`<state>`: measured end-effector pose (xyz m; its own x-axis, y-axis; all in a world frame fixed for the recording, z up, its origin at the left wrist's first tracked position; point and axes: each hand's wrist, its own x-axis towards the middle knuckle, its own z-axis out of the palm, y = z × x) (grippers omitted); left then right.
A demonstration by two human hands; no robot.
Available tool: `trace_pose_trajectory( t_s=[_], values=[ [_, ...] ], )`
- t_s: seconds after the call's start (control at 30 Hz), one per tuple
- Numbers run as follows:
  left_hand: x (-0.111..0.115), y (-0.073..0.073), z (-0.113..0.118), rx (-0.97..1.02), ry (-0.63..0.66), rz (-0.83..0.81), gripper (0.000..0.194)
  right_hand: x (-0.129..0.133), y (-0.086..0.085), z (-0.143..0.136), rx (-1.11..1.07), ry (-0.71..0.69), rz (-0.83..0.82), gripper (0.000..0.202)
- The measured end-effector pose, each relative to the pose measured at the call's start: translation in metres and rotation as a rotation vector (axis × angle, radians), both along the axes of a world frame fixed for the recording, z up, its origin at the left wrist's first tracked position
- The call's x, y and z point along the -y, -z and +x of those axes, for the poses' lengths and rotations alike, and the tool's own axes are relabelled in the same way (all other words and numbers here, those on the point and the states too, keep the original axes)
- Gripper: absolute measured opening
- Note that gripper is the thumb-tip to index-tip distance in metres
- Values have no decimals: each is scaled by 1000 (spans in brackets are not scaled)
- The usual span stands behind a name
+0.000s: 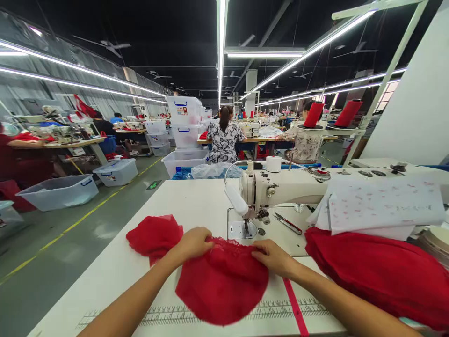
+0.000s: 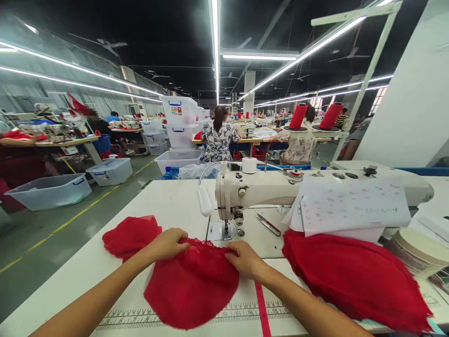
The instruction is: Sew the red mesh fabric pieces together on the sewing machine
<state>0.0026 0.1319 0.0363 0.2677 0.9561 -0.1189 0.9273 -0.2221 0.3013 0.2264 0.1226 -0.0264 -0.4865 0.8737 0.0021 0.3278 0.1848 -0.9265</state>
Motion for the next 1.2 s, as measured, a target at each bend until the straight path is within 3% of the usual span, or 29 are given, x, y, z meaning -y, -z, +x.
trace_pose_trajectory(
  t_s=[0.07, 0.17, 0.27, 0.33, 0.47, 0.6, 0.7, 0.87, 1.07, 1.2],
  values=[
    [-9, 4, 12, -30, 1, 105, 13, -10, 1, -1, 22, 37, 44, 17],
    [-9, 8, 33, 10, 138, 183, 25, -16, -1, -3, 47, 71, 109, 19],
    [-7, 13, 51, 159, 360, 140, 27, -16, -2, -5, 40, 71, 132, 21],
    [-9, 17, 57, 221, 403, 83, 19, -15, -1, -6, 25, 71, 130, 22],
    [-17, 28, 60, 215, 309, 65, 12, -10, 5, -3, 7, 112, 98, 13],
    [-20, 36, 57, 124, 156, 101, 17, -3, 10, 1, 98, 130, 85, 40],
    [-20, 37, 53, 33, 61, 124, 17, -1, 10, 6, 225, 118, 174, 43],
    [-21, 34, 49, -74, -14, 159, 16, -1, 5, 17, 476, 86, 440, 28],
    [-24, 25, 51, -161, -30, 208, 20, -2, 4, 13, 517, -77, 873, 27],
    [-29, 18, 50, -218, -48, 244, 19, -3, 8, 11, 606, -101, 937, 24]
  ],
)
